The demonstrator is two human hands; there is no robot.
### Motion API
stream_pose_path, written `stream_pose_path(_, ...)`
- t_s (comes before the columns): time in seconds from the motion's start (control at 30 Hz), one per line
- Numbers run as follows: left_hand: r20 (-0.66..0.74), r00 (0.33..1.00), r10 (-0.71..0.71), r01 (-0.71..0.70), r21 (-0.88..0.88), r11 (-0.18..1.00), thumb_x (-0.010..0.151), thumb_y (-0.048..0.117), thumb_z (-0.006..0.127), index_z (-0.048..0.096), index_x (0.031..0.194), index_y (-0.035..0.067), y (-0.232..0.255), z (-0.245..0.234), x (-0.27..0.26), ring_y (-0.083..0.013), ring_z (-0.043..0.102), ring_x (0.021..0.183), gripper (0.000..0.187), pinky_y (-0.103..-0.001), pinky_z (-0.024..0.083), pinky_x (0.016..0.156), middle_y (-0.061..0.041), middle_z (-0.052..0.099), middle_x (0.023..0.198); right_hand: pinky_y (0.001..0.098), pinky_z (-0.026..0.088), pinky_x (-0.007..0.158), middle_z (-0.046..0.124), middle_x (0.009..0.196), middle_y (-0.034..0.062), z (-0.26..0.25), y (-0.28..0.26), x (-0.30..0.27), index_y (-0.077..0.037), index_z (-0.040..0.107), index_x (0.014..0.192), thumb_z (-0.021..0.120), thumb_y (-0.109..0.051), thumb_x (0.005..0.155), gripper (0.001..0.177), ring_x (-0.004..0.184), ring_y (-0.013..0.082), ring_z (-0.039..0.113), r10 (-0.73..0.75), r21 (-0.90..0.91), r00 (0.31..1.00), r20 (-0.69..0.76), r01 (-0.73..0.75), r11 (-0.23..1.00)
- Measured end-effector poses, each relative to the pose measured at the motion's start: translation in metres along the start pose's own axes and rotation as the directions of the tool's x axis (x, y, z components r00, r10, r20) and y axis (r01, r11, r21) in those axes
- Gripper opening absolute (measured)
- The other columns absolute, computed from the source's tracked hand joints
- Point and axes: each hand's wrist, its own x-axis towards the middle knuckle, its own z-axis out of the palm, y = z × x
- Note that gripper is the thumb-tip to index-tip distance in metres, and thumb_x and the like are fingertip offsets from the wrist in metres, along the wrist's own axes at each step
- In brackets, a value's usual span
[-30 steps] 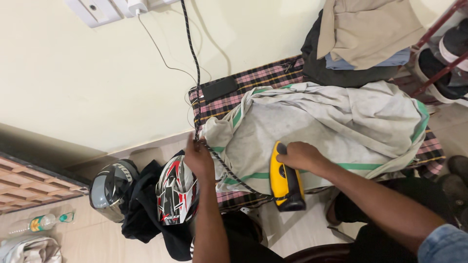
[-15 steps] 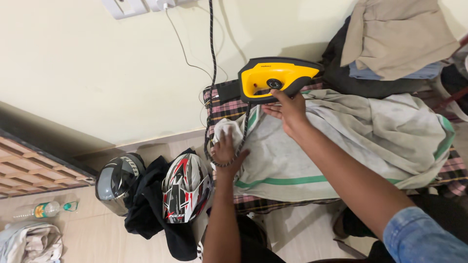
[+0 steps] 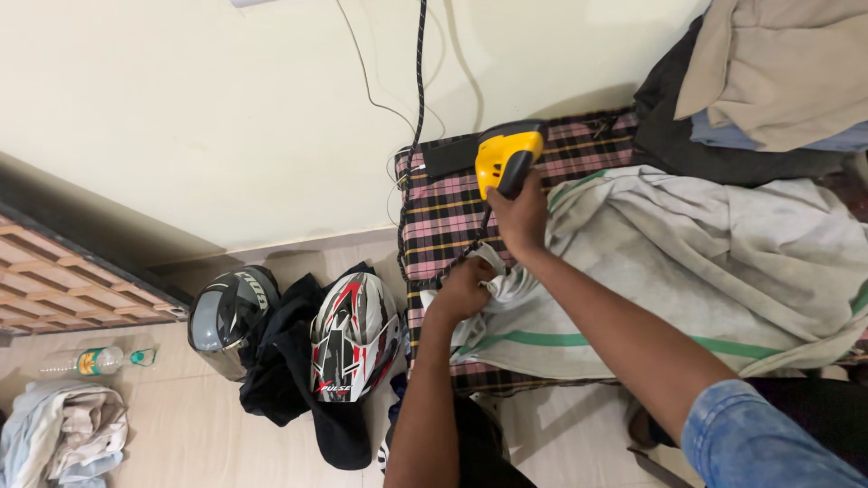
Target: The person spreads a white towel with green stripes on a table, irons its surface with a yellow and black iron, and then folds the towel.
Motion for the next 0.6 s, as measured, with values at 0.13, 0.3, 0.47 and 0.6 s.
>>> stream_pose_path(0.13,0.084,0.996,0.016,-0.003,-0.156,0.988,0.069,0.001,0.06,0.074,0.102,-0.005,-0.003,-0.011,-0.004,-0.0337,0.073,0.096,0.037,-0.04,0.056,0.089,-0.021,0.076,0.105,0.0499,0.056,0.078,0.071,0.102,0.0226,0.004,0.007,-0.013,-0.002,0.052,0.127,0.083,-0.024,0.083,0.058,0.094,0.0419,0.071,-0.064,-0.267,0.99,0.122,0.095,0.959)
stream_pose_path(0.3,0.109,0.925,-0.365,0.38,-0.199,0.904,0.081,0.014,0.063,0.07,0.114,0.002,0.029,-0.038,-0.012,-0.0288,0.07,0.08,0.036,-0.039,0.055,0.075,-0.018,0.075,0.096,0.0498,0.054,0.077,0.069,0.102,0.0207,-0.006,0.004,-0.002,0.0,0.052,0.129,0.082,-0.03,0.084,0.061,0.094,0.0409,0.069,-0.156,-0.211,0.932,0.326,0.233,0.949)
stream_pose_path(0.47,-0.066,0.974,-0.219,0.209,-0.127,0.97,0.088,0.021,0.066,0.073,0.112,0.002,0.042,-0.049,-0.014,-0.0261,0.072,0.081,0.031,-0.038,0.055,0.078,-0.018,0.076,0.091,0.0491,0.052,0.082,0.065,0.106,0.0189,-0.004,0.009,0.013,-0.001,0.058,0.117,0.081,-0.033,0.086,0.05,0.1,0.0394,0.064,-0.196,-0.226,0.92,0.34,0.283,0.932)
stream_pose_path(0.6,-0.158,0.976,-0.149,0.114,-0.208,0.971,0.09,0.02,0.066,0.072,0.116,0.002,0.031,-0.043,-0.017,-0.0258,0.075,0.09,0.032,-0.036,0.055,0.084,-0.019,0.077,0.101,0.047,0.052,0.084,0.065,0.104,0.0166,-0.004,0.015,0.015,-0.001,0.059,0.111,0.083,-0.034,0.085,0.048,0.1,0.036,0.065,-0.089,-0.218,0.922,0.378,0.182,0.959)
